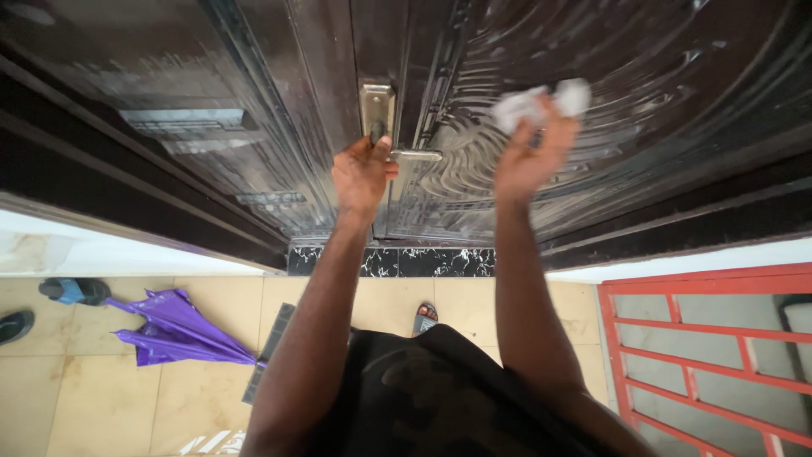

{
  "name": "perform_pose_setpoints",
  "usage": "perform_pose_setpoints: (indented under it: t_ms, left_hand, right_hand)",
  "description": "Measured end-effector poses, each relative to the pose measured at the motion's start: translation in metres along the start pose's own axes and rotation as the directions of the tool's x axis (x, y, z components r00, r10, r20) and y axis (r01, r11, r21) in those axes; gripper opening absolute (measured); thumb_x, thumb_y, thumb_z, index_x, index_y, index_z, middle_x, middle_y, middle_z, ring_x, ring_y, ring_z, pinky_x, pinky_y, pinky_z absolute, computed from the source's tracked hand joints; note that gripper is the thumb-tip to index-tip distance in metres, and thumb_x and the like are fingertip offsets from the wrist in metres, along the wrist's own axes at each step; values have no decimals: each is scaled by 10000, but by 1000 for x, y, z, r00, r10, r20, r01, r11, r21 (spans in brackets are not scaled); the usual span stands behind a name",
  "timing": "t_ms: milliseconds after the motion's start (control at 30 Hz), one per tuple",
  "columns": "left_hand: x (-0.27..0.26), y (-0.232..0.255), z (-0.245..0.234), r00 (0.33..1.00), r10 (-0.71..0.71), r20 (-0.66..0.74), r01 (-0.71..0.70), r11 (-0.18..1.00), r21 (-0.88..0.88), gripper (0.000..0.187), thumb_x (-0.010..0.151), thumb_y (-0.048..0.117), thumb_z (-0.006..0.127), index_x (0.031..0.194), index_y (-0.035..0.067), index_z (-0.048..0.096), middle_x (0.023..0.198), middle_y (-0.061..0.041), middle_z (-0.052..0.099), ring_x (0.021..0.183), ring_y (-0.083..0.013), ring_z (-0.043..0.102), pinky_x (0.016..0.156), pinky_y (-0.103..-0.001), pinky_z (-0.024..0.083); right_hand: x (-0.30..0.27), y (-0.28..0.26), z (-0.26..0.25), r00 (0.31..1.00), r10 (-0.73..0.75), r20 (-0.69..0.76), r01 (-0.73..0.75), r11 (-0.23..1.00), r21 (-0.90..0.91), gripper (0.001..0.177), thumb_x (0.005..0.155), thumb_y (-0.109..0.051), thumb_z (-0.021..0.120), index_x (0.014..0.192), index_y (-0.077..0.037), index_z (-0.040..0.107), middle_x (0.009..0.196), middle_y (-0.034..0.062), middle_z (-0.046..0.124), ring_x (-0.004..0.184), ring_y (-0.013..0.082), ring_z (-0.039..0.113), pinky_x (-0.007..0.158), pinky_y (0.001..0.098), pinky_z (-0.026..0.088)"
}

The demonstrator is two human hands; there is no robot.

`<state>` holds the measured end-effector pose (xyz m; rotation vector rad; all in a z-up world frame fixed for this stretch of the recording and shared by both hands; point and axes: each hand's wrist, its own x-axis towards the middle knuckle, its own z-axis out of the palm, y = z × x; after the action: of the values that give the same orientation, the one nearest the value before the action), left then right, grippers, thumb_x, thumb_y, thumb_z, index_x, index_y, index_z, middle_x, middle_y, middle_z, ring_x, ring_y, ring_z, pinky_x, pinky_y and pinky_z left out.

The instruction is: The recorder sprays a cloth with a cleaning solution and wipes down a metal door and its handle.

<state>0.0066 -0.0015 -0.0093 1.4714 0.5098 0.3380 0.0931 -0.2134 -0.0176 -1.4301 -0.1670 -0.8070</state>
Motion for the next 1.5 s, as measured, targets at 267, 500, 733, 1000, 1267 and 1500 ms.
perform_pose_setpoints:
  t_ms: [267,500,733,1000,1267,1500]
  left_hand:
    - [0,0,0,1000,-12,0,12,1000,-21,269,955,233,683,944,-31,736,734,-79,737,633,-138,740,584,-293,627]
    - [5,-8,-7,1000,12,21,-11,999,-37,272,959,234,695,952,-36,729,759,-84,735,650,-145,738,596,-298,646]
    - [7,-13,-5,999,26,37,-19,985,-172,232,944,197,723,959,-34,732,769,-60,714,655,-135,713,596,-290,624]
    - [-6,11,-2,999,-16,33,18,997,-70,258,925,237,723,883,-16,750,735,-77,722,647,-148,727,603,-315,636]
    - [-30,48,45,510,835,205,-785,354,509,188,943,117,688,1107,139,599,933,-128,700,884,-360,694,799,-506,536]
    - [-7,15,71,765,552,332,-634,551,543,149,922,179,711,1061,135,679,833,-155,702,773,-383,686,699,-515,537]
  right_hand:
    - [10,-10,37,937,347,-36,-187,586,788,205,971,-118,605,1168,-89,651,1105,184,637,898,222,582,630,304,513]
    - [-5,-44,35,831,-321,453,489,810,-323,383,781,70,708,1131,-72,773,1116,85,684,1115,257,630,960,406,541]
    - [50,-18,-15,988,-17,-153,61,954,293,265,891,84,688,1134,9,761,1175,113,620,1117,243,622,892,377,579]
    - [25,-26,25,943,-262,-208,232,960,-158,373,851,146,641,1175,-39,648,1171,64,618,1088,189,629,928,339,577]
    - [-7,-64,52,931,-187,313,300,880,-368,447,753,124,708,1139,-99,689,1121,125,688,1079,320,674,933,382,547]
    - [57,-86,-6,924,-319,212,382,812,-441,394,781,80,694,1146,-66,713,1114,119,684,1126,316,673,1034,419,542]
